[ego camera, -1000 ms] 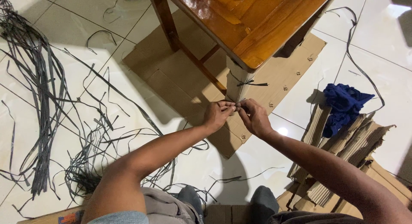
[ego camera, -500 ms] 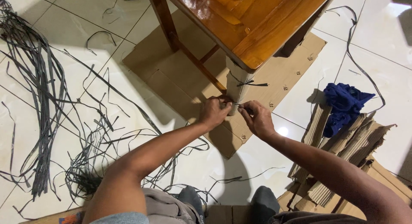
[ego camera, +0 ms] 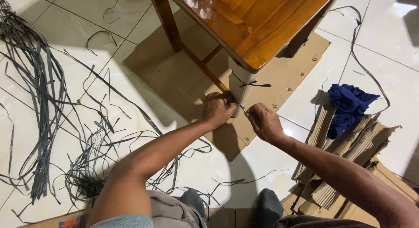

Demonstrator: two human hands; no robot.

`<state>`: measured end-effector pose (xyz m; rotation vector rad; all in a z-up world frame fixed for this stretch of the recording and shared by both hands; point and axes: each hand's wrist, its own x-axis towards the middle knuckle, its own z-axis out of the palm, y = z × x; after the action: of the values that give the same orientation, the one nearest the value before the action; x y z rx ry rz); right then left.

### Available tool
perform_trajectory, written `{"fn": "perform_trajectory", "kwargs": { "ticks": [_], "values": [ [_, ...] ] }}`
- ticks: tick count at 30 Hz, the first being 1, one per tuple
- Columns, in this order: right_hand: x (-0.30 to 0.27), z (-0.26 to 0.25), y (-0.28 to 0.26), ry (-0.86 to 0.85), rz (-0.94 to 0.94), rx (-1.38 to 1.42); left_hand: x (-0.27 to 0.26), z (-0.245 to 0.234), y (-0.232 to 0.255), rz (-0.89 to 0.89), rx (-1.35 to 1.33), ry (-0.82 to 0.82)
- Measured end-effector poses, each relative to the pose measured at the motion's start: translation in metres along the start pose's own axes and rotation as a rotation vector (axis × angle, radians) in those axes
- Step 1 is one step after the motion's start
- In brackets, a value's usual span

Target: Wrapping a chair leg with cardboard and securing it with plastic ties

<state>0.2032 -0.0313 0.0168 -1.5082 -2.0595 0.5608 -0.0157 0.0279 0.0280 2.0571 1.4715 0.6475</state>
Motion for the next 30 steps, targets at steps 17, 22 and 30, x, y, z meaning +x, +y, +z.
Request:
{"fn": "perform_trajectory", "kwargs": {
  "ticks": [17,22,30],
  "values": [
    [-0.008,-0.011,-0.027,-0.054,-0.019,0.076,0.004,0.022,-0.023,-0.081,-0.001,-0.08],
    [-0.019,-0.017,-0.027,-0.097,-0.029,0.052,0.006,0.008,-0.025,-0.037,0.02,-0.076],
    [-0.029,-0.015,-0.001,-0.195,-0.091,-0.043,-0.006,0.009,-0.03,-0.035,-0.026,-0.141]
  ]
}}
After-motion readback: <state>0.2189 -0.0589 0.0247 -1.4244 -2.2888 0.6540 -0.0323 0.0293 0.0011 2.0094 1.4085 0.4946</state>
